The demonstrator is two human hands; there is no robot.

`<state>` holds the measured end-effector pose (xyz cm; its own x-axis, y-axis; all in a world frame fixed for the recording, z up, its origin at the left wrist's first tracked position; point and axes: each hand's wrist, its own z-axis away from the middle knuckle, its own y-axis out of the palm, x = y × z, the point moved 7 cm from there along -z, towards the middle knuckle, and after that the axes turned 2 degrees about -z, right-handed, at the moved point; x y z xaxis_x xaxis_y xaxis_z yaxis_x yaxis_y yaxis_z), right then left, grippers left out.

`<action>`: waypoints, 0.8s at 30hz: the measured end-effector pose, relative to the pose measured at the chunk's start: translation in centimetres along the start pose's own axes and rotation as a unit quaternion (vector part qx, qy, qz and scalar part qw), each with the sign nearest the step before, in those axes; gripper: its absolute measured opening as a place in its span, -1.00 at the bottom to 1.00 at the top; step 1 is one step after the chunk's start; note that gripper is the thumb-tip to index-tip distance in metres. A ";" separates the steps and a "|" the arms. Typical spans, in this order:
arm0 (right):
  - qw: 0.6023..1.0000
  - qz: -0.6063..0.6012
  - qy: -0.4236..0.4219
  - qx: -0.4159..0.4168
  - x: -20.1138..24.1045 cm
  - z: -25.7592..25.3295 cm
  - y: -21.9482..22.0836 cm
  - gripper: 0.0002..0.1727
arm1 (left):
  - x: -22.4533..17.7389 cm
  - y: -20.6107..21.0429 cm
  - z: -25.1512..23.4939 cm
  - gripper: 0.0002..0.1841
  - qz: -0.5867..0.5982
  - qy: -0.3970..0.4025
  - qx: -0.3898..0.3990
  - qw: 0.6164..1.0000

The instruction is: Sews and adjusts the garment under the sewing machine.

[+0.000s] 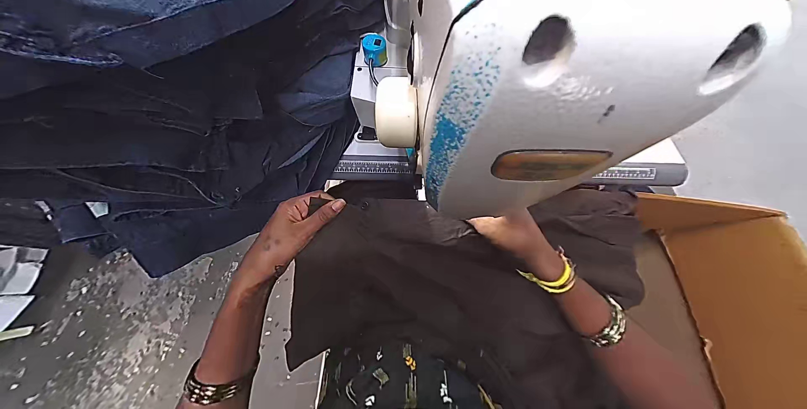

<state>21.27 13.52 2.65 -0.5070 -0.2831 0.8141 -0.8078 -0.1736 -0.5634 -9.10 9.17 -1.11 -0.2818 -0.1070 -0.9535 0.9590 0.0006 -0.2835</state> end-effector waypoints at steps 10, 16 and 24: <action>0.994 0.112 0.000 0.011 -1.8 -0.2 -3.0 -0.64 | -1.7 1.5 -1.8 -0.79 -0.168 0.034 -0.003 0.985; 0.928 0.334 -0.038 -0.160 -6.2 -2.6 -8.7 -0.70 | -4.2 7.8 -0.5 -0.52 -0.333 0.246 -0.008 0.910; 0.906 0.408 -0.063 -0.093 -6.7 -5.2 -5.7 -0.72 | -4.2 11.2 -2.1 -0.36 -0.076 0.062 0.017 0.995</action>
<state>27.71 21.33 1.10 -0.9292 -0.3533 0.1090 -0.2229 0.3002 -0.9275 2.78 11.76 -0.54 -0.4236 0.0197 -0.9057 0.9047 -0.0405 -0.4240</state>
